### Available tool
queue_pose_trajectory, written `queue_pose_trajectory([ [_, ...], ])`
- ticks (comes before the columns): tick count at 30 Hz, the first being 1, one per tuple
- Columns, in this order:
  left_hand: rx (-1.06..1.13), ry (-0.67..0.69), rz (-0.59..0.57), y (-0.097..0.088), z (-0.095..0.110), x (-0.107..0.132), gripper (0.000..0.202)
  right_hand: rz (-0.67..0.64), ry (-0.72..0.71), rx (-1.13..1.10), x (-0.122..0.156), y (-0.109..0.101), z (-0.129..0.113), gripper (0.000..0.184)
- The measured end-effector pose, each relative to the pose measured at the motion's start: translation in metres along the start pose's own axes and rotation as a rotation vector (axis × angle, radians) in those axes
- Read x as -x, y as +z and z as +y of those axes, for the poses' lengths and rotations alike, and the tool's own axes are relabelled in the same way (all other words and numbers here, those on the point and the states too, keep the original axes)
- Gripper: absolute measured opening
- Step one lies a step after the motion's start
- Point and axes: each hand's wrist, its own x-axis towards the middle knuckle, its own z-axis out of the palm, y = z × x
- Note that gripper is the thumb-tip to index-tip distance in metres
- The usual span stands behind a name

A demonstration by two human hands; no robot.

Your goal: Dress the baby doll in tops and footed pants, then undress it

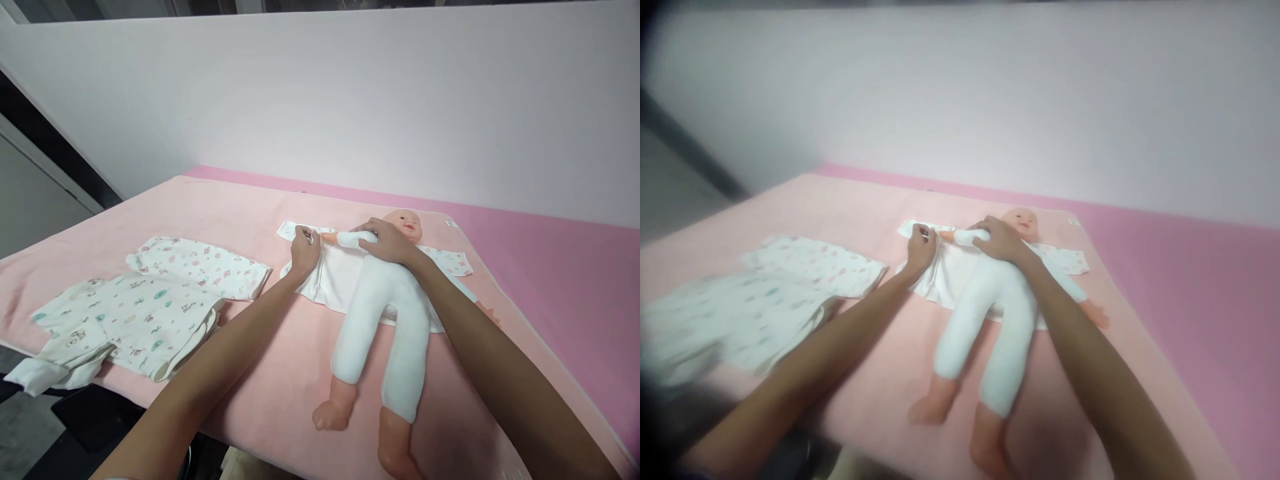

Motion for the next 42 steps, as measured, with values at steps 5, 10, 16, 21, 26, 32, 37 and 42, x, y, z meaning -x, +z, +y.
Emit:
queue_pose_trajectory([
  [5,0.032,-0.03,0.014,-0.002,0.0,-0.001,0.01,0.021,0.012,-0.07,0.005,-0.004,-0.001,0.041],
  [10,0.028,-0.038,0.025,-0.004,0.0,-0.001,0.012,0.003,-0.001,-0.086,0.007,-0.005,0.001,0.043],
  [16,0.014,0.126,0.03,-0.001,0.001,0.003,0.014,-0.021,-0.023,0.034,-0.007,0.006,0.005,0.041],
  [21,-0.045,0.276,-0.014,-0.001,0.006,0.009,0.013,-0.096,-0.016,0.175,-0.027,0.023,-0.007,0.036],
  [26,-0.102,0.287,0.005,-0.005,0.008,0.01,0.012,0.178,-0.008,0.143,0.009,0.007,-0.018,0.029],
  [32,-0.251,0.271,-0.007,-0.001,0.008,0.008,0.016,0.301,0.159,0.143,0.106,-0.038,0.021,0.04],
  [37,-0.275,0.267,-0.04,-0.003,0.011,0.006,0.015,0.036,0.224,0.059,0.126,-0.051,0.038,0.066],
  [42,-0.258,0.255,-0.057,-0.009,0.016,0.001,0.018,0.115,0.329,0.036,0.107,-0.049,0.034,0.057],
])
